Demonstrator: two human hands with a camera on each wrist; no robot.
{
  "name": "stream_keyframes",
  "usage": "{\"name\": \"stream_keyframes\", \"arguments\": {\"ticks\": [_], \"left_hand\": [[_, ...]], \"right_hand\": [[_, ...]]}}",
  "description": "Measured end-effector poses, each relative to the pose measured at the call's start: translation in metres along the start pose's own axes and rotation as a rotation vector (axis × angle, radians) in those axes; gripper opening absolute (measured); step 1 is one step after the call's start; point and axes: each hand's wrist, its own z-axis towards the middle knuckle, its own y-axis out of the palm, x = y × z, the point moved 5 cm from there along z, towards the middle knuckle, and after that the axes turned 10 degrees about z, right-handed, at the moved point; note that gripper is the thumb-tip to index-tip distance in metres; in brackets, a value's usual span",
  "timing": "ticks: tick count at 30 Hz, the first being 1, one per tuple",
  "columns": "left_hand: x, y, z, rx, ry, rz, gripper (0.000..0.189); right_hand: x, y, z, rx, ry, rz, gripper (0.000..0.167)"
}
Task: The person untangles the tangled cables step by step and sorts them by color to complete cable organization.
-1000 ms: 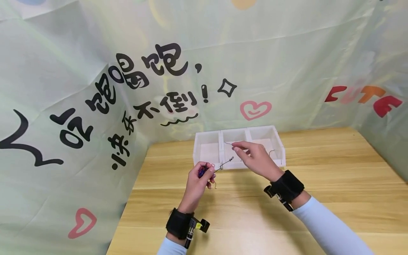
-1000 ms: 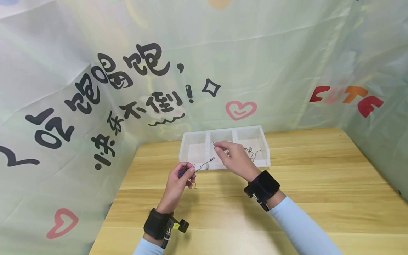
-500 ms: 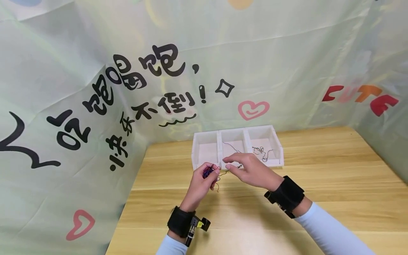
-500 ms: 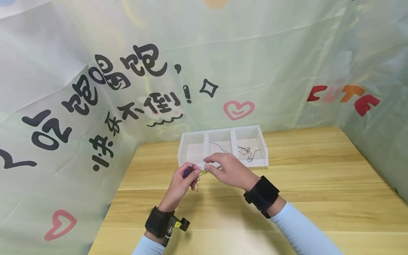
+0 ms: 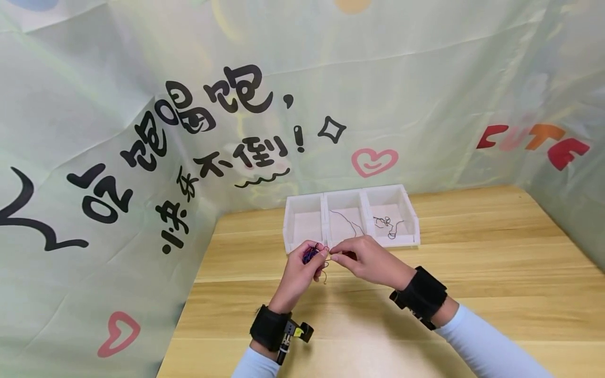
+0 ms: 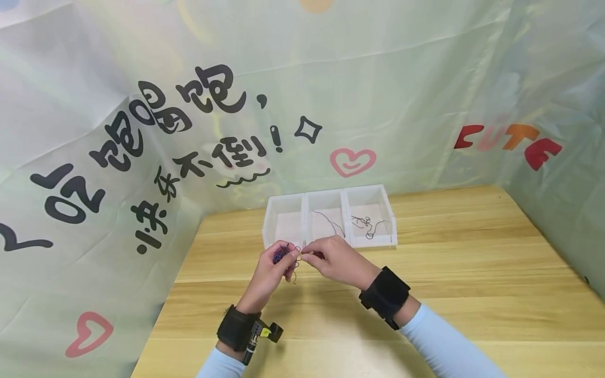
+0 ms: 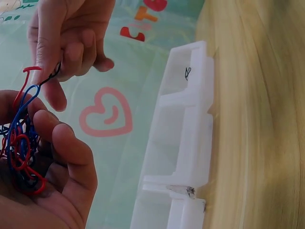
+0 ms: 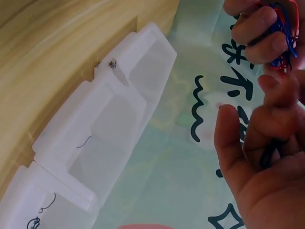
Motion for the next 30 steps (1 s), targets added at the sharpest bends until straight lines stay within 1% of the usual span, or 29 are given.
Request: {"name": "stream_keyframes", "arguments": {"ticks": [6, 10, 12, 14, 15, 16, 18, 19, 21, 23, 24, 26, 28, 30], "left_hand": [[-0.002, 0.001, 0.000, 0.001, -0.004, -0.005, 0.026], [-0.004, 0.000, -0.002, 0.018, -0.005, 0.006, 0.030], [-0.007, -0.004, -0.004, 0.058, -0.010, -0.016, 0.029], [-0.010, -0.010, -0.007, 0.120, -0.022, -0.052, 0.028], [-0.011, -0.012, -0.007, 0.140, -0.029, -0.064, 0.028], [-0.012, -0.013, -0.008, 0.150, -0.030, -0.067, 0.027], [-0.012, -0.012, -0.008, 0.153, -0.017, -0.051, 0.026], [-0.010, -0.009, -0.007, 0.143, -0.005, -0.032, 0.027], [-0.005, 0.000, -0.004, 0.117, 0.034, 0.011, 0.026], [0.000, 0.008, -0.002, 0.119, 0.077, 0.037, 0.026], [0.001, 0.012, -0.001, 0.129, 0.087, 0.048, 0.025], [0.003, 0.016, 0.000, 0.157, 0.091, 0.066, 0.024], [0.003, 0.016, 0.000, 0.191, 0.085, 0.089, 0.023], [0.003, 0.015, 0.000, 0.232, 0.066, 0.109, 0.021]], "right_hand": [[0.004, 0.000, -0.003, 0.015, 0.016, -0.012, 0.009], [0.009, -0.007, -0.009, 0.062, 0.053, -0.013, 0.012], [0.012, -0.014, -0.014, 0.113, 0.086, -0.004, 0.013], [0.016, -0.025, -0.021, 0.208, 0.123, 0.005, 0.013], [0.019, -0.030, -0.023, 0.255, 0.141, 0.014, 0.012], [0.021, -0.034, -0.025, 0.294, 0.155, 0.035, 0.011], [0.022, -0.037, -0.027, 0.344, 0.171, 0.122, 0.010], [0.022, -0.036, -0.026, 0.351, 0.163, 0.161, 0.010], [0.018, -0.028, -0.022, 0.318, 0.157, 0.259, 0.014], [0.011, -0.018, -0.017, 0.267, 0.147, 0.355, 0.020], [0.006, -0.013, -0.016, 0.248, 0.141, 0.379, 0.022], [-0.003, -0.007, -0.014, 0.226, 0.124, 0.384, 0.023], [-0.013, -0.003, -0.015, 0.227, 0.077, 0.375, 0.021], [-0.021, 0.001, -0.015, 0.240, 0.017, 0.349, 0.015]]}}
